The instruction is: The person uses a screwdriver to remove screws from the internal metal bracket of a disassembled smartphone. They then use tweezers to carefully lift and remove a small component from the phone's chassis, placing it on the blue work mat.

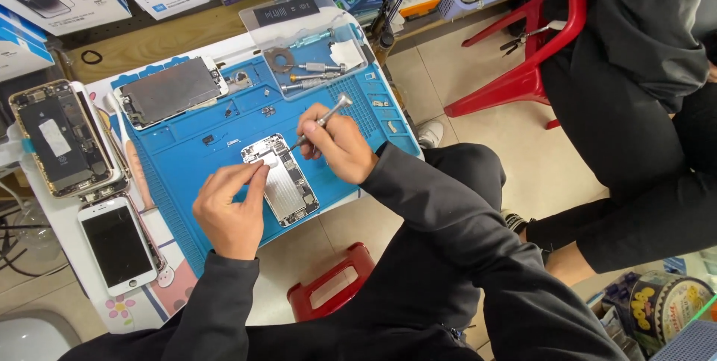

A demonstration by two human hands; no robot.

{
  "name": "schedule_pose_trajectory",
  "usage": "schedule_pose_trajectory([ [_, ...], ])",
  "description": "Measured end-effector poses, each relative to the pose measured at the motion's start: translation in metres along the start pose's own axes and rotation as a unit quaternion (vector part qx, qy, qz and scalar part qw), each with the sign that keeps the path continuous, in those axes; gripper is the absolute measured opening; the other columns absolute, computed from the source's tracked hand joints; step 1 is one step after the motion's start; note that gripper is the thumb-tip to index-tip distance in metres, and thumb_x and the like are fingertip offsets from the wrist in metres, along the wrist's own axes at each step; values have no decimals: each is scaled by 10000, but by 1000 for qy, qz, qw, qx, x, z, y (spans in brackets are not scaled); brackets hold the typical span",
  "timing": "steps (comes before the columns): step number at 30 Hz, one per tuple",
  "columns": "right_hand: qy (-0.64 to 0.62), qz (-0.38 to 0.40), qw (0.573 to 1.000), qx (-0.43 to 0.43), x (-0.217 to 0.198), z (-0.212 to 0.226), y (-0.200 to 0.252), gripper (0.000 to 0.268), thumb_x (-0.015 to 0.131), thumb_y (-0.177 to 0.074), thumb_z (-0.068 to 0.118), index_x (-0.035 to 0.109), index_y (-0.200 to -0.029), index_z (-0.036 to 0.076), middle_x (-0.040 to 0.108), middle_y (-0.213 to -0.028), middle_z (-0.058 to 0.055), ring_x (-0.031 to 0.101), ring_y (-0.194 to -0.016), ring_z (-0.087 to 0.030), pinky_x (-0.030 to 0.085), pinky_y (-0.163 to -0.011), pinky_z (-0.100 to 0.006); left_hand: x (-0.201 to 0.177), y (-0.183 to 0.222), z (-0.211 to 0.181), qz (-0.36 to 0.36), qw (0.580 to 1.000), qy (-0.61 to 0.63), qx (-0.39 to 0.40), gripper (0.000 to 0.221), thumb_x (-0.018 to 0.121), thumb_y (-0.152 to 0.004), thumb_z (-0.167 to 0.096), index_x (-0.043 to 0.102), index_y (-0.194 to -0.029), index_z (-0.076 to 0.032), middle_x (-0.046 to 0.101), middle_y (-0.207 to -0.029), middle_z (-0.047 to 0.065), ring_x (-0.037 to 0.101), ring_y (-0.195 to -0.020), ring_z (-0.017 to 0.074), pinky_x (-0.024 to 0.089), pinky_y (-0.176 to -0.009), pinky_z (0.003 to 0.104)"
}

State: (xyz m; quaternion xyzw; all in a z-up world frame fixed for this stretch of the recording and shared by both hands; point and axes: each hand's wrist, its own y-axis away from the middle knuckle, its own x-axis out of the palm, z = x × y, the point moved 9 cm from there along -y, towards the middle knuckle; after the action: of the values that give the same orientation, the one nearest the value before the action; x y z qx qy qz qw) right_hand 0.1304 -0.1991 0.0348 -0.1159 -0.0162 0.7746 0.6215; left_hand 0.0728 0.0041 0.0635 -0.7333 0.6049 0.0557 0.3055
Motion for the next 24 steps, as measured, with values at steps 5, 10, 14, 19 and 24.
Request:
schedule_pose_trajectory([
  [5, -92, -24, 995, 21, 7, -4, -6, 313, 433, -1145, 294, 630, -1044, 72, 710, -724, -119, 750, -683, -200, 640, -578, -308, 0, -4, -3, 1, 1000, 11, -1, 69, 804, -1029, -62, 837, -1079, -97, 774, -923, 50, 720, -796, 258, 562, -740, 396],
  [10, -136, -26, 990, 11, -1, 3, -13, 211, 566, -1097, 227, 595, -989, 47, 684, -709, -126, 749, -683, -209, 630, -564, -302, -4, -13, -5, -21, 1000, 10, -5, 98, 847, -952, -37, 840, -1012, -114, 773, -877, 21, 728, -780, 242, 569, -746, 384],
  [14, -109, 36, 993, 21, 29, 15, 6, 258, 569, -1100, 259, 568, -1076, 3, 689, -824, -183, 767, -780, -271, 649, -628, -373, -25, 4, 3, -2, 1000, 7, -20, 65, 849, -919, -69, 831, -955, -121, 766, -834, 39, 745, -787, 294, 571, -750, 409],
  [19, -87, -3, 996, 12, 6, 31, -1, 297, 547, -1122, 243, 601, -1061, -42, 727, -883, -219, 794, -854, -310, 658, -644, -374, -16, -8, 1, -6, 999, 36, -17, 99, 848, -928, -104, 842, -991, -180, 779, -863, -10, 756, -833, 234, 563, -783, 359],
  [24, -48, -55, 995, -71, -10, 51, -6, 295, 568, -1125, 252, 588, -1078, -39, 705, -929, -216, 786, -902, -331, 645, -658, -356, -13, -8, -2, -14, 997, 74, -11, 131, 860, -922, -73, 845, -999, -178, 787, -881, 0, 740, -798, 228, 551, -772, 368],
])
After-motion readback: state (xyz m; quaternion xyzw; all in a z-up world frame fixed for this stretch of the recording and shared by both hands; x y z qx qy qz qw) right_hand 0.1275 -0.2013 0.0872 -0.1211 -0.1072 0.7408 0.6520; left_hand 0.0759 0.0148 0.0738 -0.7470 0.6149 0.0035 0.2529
